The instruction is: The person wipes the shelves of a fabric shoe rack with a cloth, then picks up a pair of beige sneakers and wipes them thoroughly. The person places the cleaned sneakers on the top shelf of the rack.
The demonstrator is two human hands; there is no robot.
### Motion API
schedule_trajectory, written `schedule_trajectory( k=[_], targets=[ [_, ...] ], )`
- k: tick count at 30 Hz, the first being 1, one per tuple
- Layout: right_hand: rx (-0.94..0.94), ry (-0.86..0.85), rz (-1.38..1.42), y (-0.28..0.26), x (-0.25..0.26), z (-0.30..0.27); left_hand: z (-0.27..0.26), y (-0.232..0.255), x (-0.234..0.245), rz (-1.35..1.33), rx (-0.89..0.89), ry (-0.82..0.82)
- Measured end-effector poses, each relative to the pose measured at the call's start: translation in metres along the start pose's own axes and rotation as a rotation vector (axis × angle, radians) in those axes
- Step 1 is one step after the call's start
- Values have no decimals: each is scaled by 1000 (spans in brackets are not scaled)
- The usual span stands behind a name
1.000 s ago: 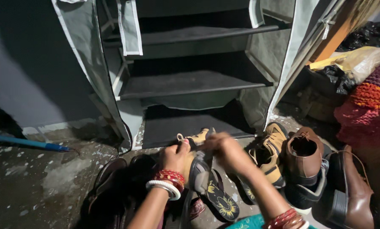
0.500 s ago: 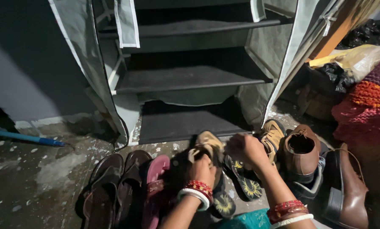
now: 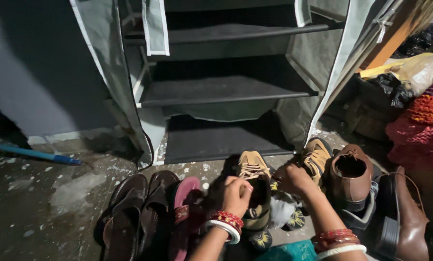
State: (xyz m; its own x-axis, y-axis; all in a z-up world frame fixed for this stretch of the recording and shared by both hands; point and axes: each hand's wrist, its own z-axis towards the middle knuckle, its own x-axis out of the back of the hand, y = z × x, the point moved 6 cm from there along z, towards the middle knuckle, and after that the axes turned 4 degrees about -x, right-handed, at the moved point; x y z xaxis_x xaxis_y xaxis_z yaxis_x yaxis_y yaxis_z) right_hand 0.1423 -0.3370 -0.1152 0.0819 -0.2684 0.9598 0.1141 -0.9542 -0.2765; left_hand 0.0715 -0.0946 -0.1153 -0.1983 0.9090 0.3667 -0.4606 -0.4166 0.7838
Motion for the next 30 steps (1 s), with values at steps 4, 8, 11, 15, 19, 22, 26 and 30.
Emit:
schedule_trajectory(
  k=[4,8,11,15,19,22,26,30],
  targets=[
    [62,-35,267,-48,41,-32,-6,-47,-18,-157,304,16],
    [-279,-411,409,-86,43,-83,-22,-56,-54,-194,570,-249],
    [-231,-491,335,-117,39,-102,-27,-49,-60,-224,687,-311],
    [-210,-404,133,-123,14,-109,-27,-34,-55,-244,674,-296],
    [-36,-230,-65,-119,-5,-95,-24,-29,-55,-141,761,-310],
    [-49,-103,119,-105,-3,-86,-23,-26,-49,-173,774,-299],
    [-77,19,168,-99,21,-85,-9,-9,-36,-205,707,-251],
    [-89,94,205,-109,56,-99,-5,8,-32,-203,716,-304]
  ],
)
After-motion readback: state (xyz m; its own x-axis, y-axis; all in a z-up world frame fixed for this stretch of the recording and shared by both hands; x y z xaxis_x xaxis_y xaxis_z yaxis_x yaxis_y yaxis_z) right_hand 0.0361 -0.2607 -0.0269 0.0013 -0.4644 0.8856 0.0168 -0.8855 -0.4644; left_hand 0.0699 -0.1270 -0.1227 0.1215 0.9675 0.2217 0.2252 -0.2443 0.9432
